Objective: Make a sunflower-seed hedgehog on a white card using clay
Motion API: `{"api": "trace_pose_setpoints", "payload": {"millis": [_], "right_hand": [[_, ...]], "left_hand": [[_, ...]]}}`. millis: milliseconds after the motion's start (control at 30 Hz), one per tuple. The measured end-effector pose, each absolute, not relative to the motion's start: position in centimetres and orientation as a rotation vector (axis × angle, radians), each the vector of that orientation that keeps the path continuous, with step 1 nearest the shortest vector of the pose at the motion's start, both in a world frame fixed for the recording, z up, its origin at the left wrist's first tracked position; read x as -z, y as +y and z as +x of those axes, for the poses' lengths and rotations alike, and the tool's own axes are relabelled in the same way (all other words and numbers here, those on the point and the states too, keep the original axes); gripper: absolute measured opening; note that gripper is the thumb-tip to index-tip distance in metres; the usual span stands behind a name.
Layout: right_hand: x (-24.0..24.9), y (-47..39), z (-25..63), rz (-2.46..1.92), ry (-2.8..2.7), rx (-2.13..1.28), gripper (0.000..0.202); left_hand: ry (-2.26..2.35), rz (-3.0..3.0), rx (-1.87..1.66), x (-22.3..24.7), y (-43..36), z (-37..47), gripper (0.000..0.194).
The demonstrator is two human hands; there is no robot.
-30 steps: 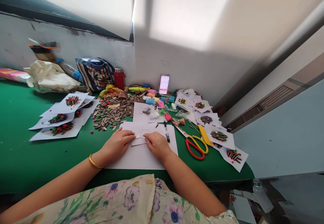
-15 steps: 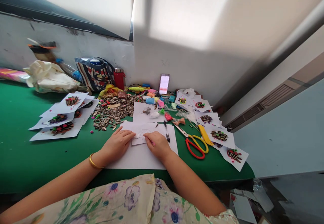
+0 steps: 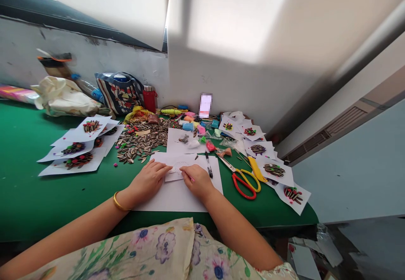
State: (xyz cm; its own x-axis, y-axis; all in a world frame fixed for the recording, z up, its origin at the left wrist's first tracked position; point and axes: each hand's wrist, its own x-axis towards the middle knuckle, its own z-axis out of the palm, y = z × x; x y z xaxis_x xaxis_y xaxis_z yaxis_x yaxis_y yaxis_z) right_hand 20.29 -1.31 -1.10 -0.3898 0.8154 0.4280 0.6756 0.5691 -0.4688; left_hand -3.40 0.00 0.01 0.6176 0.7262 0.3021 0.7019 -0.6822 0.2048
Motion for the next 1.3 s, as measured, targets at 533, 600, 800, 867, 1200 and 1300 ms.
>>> {"api": "trace_pose_setpoints", "payload": {"millis": [533,600,800,867,1200,1300], "right_hand": [[1.05,-1.35,20.23,-1.203,-2.166,-0.306,0.026],[1.07,-1.32,20.21,-1.202,-2.163,-0.308,0.026],[1.23,-1.24,20.27,-1.219,-2.176,-0.303,0.026],[1.27,-1.23,20.3,-1.214,-2.177,-0.303,0.026],[1.29,-1.19,20.26,-1.209,-2.169,-0.3,0.026],[1.3,-1.18,20.26,-1.207,-2.171,-0.303,0.026]], "left_hand": [[1.187,2.86,-0.51,-0.42,-0.16,-3.29,0.036],[1.192,2.882,-0.484,-0.51,-0.21,-3.27,0.034],[1.207,2.875,-0.488,-0.51,-0.22,-3.22,0.036],[1.215,2.857,-0.517,-0.46,-0.19,-3.21,0.038],[1.23,2.886,-0.488,-0.44,-0.17,-3.02,0.038],[1.244,2.872,-0.497,-0.45,-0.15,-2.95,0.038]]}}
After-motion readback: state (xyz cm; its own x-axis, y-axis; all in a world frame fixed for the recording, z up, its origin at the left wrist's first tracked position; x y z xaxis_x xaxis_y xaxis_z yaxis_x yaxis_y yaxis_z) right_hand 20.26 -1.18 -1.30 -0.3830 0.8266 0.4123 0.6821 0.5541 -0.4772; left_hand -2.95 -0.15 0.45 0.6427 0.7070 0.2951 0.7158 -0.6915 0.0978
